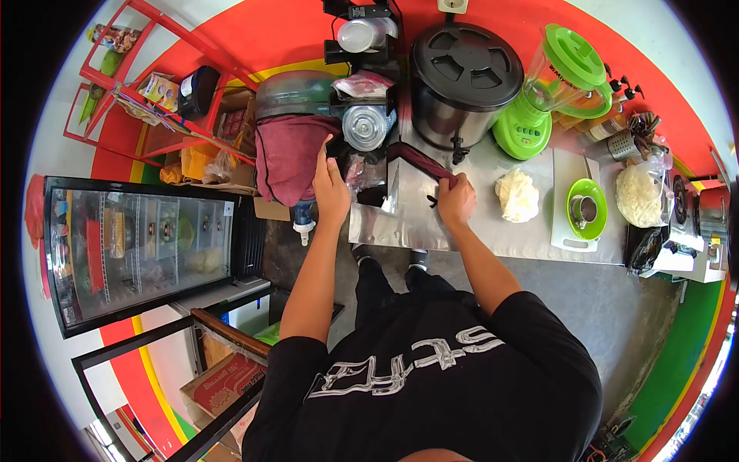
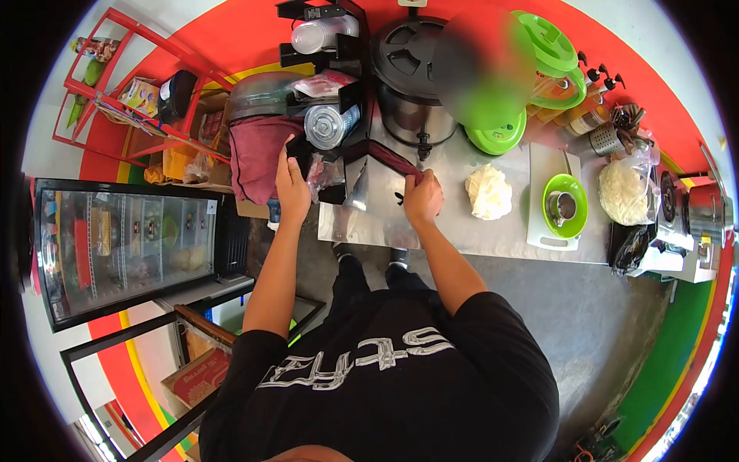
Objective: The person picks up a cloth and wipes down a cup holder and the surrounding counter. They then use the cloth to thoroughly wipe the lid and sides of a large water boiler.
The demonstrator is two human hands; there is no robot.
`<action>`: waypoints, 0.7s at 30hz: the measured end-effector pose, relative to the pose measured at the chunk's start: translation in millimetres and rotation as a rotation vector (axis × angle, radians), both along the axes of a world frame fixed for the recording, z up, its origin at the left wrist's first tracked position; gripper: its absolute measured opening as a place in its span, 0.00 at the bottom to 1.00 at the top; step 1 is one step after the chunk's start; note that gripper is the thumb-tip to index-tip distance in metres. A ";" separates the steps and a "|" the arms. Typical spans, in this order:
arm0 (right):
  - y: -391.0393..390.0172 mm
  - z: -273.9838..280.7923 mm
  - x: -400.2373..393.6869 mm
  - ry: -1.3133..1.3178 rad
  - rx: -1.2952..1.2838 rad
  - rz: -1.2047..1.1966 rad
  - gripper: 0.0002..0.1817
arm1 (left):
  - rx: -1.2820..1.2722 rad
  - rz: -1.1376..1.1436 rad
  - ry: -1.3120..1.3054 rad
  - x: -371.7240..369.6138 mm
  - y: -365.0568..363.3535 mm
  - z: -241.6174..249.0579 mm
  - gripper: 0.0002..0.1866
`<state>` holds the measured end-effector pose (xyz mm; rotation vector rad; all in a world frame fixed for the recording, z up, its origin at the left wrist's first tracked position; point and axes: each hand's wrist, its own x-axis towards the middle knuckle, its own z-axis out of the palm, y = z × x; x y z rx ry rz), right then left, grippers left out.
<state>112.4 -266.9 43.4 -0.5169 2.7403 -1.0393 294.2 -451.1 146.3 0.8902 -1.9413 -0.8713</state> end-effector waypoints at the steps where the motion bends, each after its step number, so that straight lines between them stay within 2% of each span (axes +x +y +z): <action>1: 0.7 -2.6 -3.3 0.002 -0.003 -0.001 0.17 | -0.003 -0.001 0.002 -0.4 1.8 1.3 0.22; 3: 0.4 -4.5 -10.4 -0.026 0.019 -0.234 0.18 | 0.083 0.027 -0.029 -2.9 5.0 4.5 0.22; 5: 4.4 -1.3 -16.8 -0.068 0.022 -0.268 0.17 | -0.010 0.018 -0.005 -1.5 -0.4 -10.1 0.22; 7: 10.5 -7.9 -13.9 0.144 -0.060 -0.044 0.17 | -0.104 0.008 0.018 -1.9 -3.6 -11.8 0.22; 8: 14.5 -12.3 -10.6 0.133 -0.074 0.102 0.17 | -0.061 0.000 0.006 0.1 -1.6 -9.4 0.22; 9: 17.3 -13.0 -3.4 0.136 -0.075 0.098 0.17 | -0.017 -0.007 -0.005 0.5 -0.2 -7.3 0.22; 11: 13.4 -12.8 14.3 0.321 0.021 0.486 0.26 | -0.014 -0.019 -0.002 0.7 0.9 -6.0 0.23; 12: 4.7 -14.9 16.0 0.325 0.020 0.490 0.26 | -0.010 -0.029 -0.003 0.8 0.3 -5.6 0.23; 14: -17.4 -22.2 16.4 0.407 0.102 0.581 0.36 | -0.004 -0.038 -0.028 3.9 -2.9 -5.5 0.23; 17: -58.7 -27.4 5.5 0.280 0.172 0.554 0.38 | 0.062 -0.069 -0.065 6.7 -1.8 -0.9 0.24; 19: -59.1 -36.6 10.6 0.306 0.174 0.575 0.35 | 0.116 -0.120 -0.084 6.4 -2.8 -2.3 0.24; 21: -50.0 -44.8 16.7 0.373 0.159 0.724 0.32 | 0.090 -0.136 0.010 3.9 -4.4 -9.4 0.25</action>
